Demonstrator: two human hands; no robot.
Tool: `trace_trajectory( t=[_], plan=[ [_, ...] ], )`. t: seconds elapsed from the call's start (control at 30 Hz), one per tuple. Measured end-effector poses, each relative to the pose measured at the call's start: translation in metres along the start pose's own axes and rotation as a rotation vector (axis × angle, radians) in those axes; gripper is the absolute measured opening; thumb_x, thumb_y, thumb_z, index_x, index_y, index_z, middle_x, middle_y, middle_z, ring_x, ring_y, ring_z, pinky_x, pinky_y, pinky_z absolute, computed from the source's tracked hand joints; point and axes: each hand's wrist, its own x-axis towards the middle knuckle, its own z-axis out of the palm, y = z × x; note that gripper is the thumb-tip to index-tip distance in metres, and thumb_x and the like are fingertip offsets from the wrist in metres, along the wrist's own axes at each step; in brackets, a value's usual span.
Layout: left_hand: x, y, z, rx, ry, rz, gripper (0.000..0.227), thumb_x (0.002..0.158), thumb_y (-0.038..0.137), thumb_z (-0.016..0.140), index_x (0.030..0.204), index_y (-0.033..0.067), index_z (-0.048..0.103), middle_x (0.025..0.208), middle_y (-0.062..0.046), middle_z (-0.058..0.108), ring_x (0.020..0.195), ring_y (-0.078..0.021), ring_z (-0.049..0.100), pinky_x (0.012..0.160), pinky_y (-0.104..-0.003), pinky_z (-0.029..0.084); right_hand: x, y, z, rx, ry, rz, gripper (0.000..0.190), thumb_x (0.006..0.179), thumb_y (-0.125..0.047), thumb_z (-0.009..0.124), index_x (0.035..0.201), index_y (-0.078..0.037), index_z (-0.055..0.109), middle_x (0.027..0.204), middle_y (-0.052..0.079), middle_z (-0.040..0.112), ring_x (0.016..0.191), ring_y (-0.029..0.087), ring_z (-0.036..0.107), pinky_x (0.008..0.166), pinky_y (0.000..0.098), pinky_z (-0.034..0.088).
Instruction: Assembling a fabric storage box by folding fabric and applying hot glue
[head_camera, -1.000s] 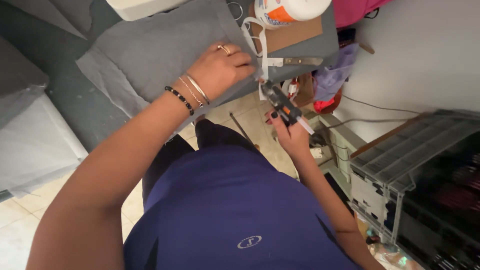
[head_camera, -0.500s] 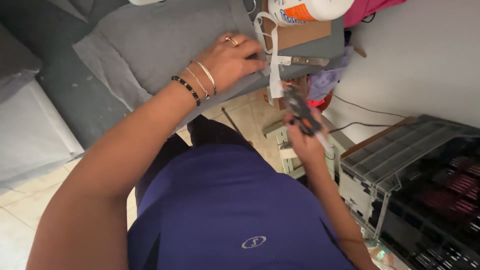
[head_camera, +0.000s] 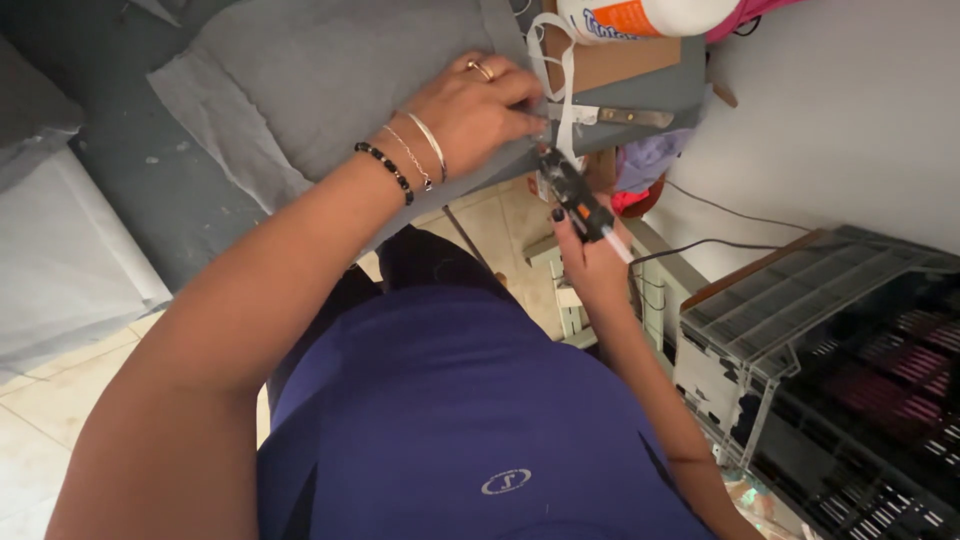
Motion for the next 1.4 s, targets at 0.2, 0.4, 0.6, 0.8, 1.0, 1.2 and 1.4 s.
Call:
trace_trajectory(
  t=[0.2,0.4,0.6,0.8,1.0,1.2,1.4],
  plan=[
    [0.0,-0.002,0.0,-0.028,-0.028,-0.023,0.031,0.093,0.014,0.069,0.12,0.0259,0.079,0.119,-0.001,0.063,0.11,-0.0305,0.055,0.094,-0.049,0.044,-0.009,-0.015,-0.005,-0.084,-0.011,0.064,0.038,0.099,-0.037,0.061,0.127,-0.012,0.061,0.091,0.012,0.067,0.08,0.034,0.065,0.075,0.0417,0.049],
    [0.001,-0.007,0.005,-0.09,-0.066,-0.042,0.03,0.095,0.016,0.07,0.122,0.0244,0.078,0.118,-0.003,0.063,0.108,-0.0333,0.053,0.096,-0.051,0.041,-0.008,-0.012,0.014,-0.035,-0.096,0.056,0.031,0.094,-0.038,0.066,0.105,-0.009,0.062,0.082,0.012,0.066,0.074,0.035,0.065,0.067,0.0444,0.048],
    [0.001,-0.009,0.015,-0.064,0.05,-0.025,0.029,0.092,0.016,0.071,0.119,0.0243,0.076,0.115,-0.003,0.065,0.105,-0.0316,0.056,0.094,-0.049,0.044,-0.016,-0.007,0.021,-0.028,-0.177,0.004,0.031,0.094,-0.035,0.066,0.106,-0.007,0.06,0.087,0.013,0.064,0.079,0.039,0.066,0.07,0.0458,0.049],
    [0.005,0.001,0.0,-0.068,-0.016,-0.106,0.037,0.082,-0.003,0.058,0.114,0.0143,0.057,0.102,-0.008,0.064,0.095,-0.0333,0.06,0.088,-0.048,0.047,-0.023,-0.02,0.032,-0.081,-0.251,-0.225,0.028,0.092,-0.032,0.073,0.109,-0.011,0.065,0.09,0.009,0.071,0.076,0.032,0.07,0.069,0.0426,0.052],
    [-0.018,0.034,-0.064,-0.029,-0.006,-0.116,0.039,0.088,-0.001,0.061,0.125,0.0113,0.061,0.128,-0.014,0.067,0.111,-0.0361,0.064,0.096,-0.05,0.05,-0.026,-0.032,0.025,-0.079,-0.243,-0.383,0.027,0.09,-0.028,0.076,0.105,-0.007,0.067,0.087,0.011,0.069,0.074,0.035,0.067,0.068,0.0462,0.048],
    [-0.157,0.124,-0.151,-0.061,-0.02,-0.815,0.029,0.108,0.037,0.059,0.089,0.0171,0.066,0.074,-0.004,0.067,0.073,-0.0312,0.068,0.066,-0.042,0.051,-0.028,-0.017,0.026,-0.07,-0.279,-0.41,0.04,0.081,-0.036,0.08,0.111,-0.013,0.07,0.087,0.01,0.065,0.08,0.035,0.066,0.075,0.0449,0.051],
    [-0.224,0.139,-0.104,-0.799,0.185,-1.411,0.025,0.101,0.027,0.064,0.113,0.006,0.074,0.09,-0.019,0.078,0.086,-0.0283,0.078,0.072,-0.036,0.063,-0.015,-0.03,0.044,-0.051,-0.262,-0.578,0.045,0.09,-0.055,0.073,0.113,-0.017,0.069,0.081,0.01,0.063,0.069,0.034,0.065,0.067,0.0439,0.055]
  ],
)
